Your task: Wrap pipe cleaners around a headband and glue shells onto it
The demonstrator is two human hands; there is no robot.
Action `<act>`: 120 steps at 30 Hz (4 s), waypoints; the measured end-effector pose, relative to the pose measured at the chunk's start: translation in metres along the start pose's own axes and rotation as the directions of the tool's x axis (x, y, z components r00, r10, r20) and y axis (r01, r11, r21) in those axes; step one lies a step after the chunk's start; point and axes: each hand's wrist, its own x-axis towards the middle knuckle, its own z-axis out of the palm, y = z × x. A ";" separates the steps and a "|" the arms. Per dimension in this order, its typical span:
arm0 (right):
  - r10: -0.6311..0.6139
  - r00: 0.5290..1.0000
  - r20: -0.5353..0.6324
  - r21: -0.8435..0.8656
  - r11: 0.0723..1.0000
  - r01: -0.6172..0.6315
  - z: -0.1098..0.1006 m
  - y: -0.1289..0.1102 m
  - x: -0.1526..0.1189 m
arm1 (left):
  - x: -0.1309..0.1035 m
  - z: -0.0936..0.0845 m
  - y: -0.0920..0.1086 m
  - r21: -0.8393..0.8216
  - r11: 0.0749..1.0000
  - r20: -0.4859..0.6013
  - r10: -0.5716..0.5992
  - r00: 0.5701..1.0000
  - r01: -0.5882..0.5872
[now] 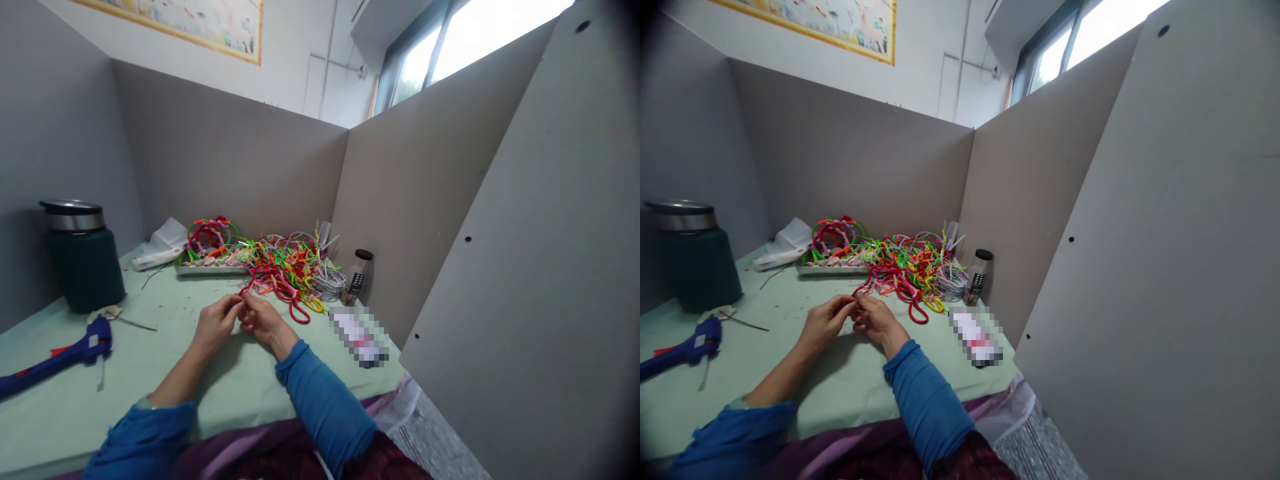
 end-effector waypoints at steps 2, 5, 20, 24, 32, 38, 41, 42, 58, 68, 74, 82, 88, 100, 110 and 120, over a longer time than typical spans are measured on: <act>-0.042 0.998 0.041 -0.021 0.999 0.043 0.001 0.000 -0.002 | 0.000 0.000 -0.001 -0.007 1.000 0.002 -0.012 1.000 0.012; -0.103 0.990 0.092 -0.060 0.992 0.109 0.003 0.000 -0.004 | 0.000 0.000 -0.001 -0.036 0.999 0.006 -0.036 0.999 0.036; -0.421 0.886 -0.196 -0.435 0.847 0.306 0.002 0.013 0.007 | 0.000 -0.002 0.006 -0.035 0.996 -0.071 -0.083 0.994 0.081; -0.473 0.857 -0.205 -0.482 0.811 0.332 0.000 0.014 0.006 | 0.001 -0.003 0.008 -0.045 0.995 -0.116 -0.095 0.989 0.090; -0.516 0.834 -0.196 -0.504 0.782 0.366 0.000 0.012 0.001 | 0.004 -0.002 0.005 -0.133 0.982 -0.111 -0.151 0.982 0.136; -0.554 0.812 -0.181 -0.549 0.742 0.384 -0.004 0.012 0.001 | 0.005 -0.001 -0.004 -0.099 0.982 -0.101 -0.173 0.980 0.163; -0.569 0.799 -0.194 -0.584 0.721 0.372 -0.003 0.011 0.000 | 0.005 0.000 -0.004 -0.053 0.987 -0.096 -0.156 0.983 0.152; -0.572 0.795 -0.202 -0.593 0.718 0.365 -0.003 0.010 0.000 | 0.004 0.000 -0.004 -0.036 0.988 -0.100 -0.153 0.983 0.150; -0.562 0.810 -0.168 -0.603 0.708 0.367 0.001 0.009 -0.004 | 0.003 -0.001 0.003 0.069 0.994 -0.108 -0.079 0.991 0.087; -0.595 0.791 -0.143 -0.728 0.605 0.323 -0.003 0.013 -0.005 | 0.004 0.003 -0.006 0.174 0.984 -0.108 0.042 0.993 -0.023; -0.601 0.783 -0.159 -0.758 0.582 0.294 -0.005 0.012 -0.006 | 0.005 0.005 -0.009 0.181 0.983 -0.073 0.006 0.997 0.007; -0.655 0.748 -0.109 -0.816 0.489 0.309 -0.005 0.012 -0.007 | 0.003 0.006 -0.008 0.221 0.975 -0.050 -0.002 0.999 0.013; -0.647 0.754 -0.114 -0.816 0.494 0.301 -0.007 0.013 -0.005 | 0.004 0.008 -0.012 0.221 0.975 -0.014 0.026 1.000 -0.022; -0.604 0.788 -0.119 -0.742 0.581 0.334 -0.010 0.013 -0.002 | 0.004 0.005 -0.011 0.201 0.979 0.027 0.018 0.999 -0.024; -0.554 0.820 -0.141 -0.603 0.705 0.373 -0.010 0.014 0.002 | 0.004 0.001 -0.004 0.233 0.972 0.068 -0.028 0.997 0.011; -0.526 0.838 -0.143 -0.550 0.746 0.375 -0.006 0.012 0.000 | 0.004 0.000 -0.003 0.247 0.968 0.116 -0.069 0.991 0.038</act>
